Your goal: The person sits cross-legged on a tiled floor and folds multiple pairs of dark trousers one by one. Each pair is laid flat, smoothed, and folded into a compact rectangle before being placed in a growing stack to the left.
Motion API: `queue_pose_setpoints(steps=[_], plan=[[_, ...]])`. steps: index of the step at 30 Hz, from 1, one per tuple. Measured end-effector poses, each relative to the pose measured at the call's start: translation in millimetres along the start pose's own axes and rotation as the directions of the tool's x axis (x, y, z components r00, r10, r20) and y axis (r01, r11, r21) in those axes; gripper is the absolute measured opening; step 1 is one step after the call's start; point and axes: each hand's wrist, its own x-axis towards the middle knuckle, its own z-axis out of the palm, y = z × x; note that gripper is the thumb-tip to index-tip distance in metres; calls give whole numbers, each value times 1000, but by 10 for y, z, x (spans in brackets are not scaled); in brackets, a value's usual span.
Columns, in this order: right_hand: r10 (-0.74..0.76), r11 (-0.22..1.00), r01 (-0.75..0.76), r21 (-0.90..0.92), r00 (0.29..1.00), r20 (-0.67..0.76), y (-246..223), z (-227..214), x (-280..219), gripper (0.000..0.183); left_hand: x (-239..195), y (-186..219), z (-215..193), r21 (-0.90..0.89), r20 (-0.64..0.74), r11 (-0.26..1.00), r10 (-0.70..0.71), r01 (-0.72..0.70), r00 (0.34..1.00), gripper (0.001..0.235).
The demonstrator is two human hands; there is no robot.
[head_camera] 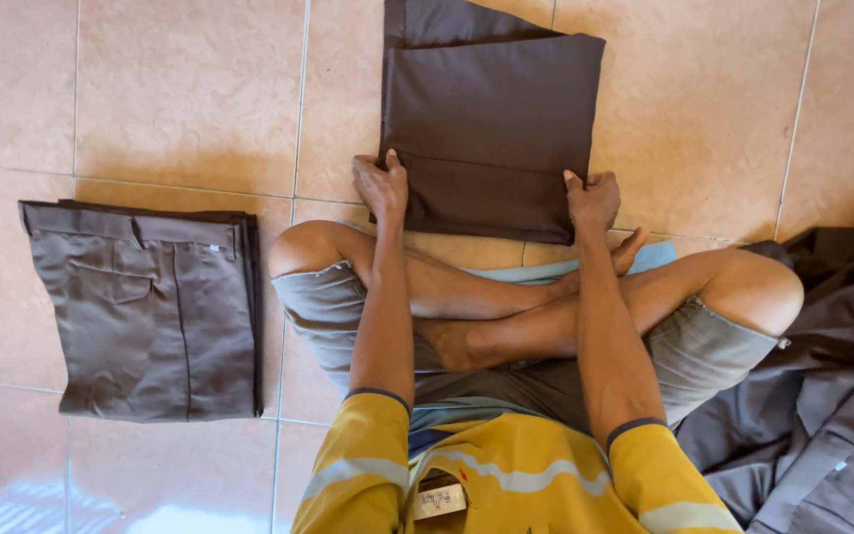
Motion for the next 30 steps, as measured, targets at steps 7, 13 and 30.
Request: queue_pose_setpoints(steps=[7,13,30], plan=[[-19,999,23,-31,993,114,-39,-135,49,48,198,507,-651,-25,386,980,-171,196,906,70],[-88,996,87,12,989,122,-3,-154,92,43,275,463,-550,-13,563,998,-47,66,825,40],[40,999,-29,-40,954,296,-355,-413,-70,48,313,3016,-1498,592,-40,308,934,-745,354,9]])
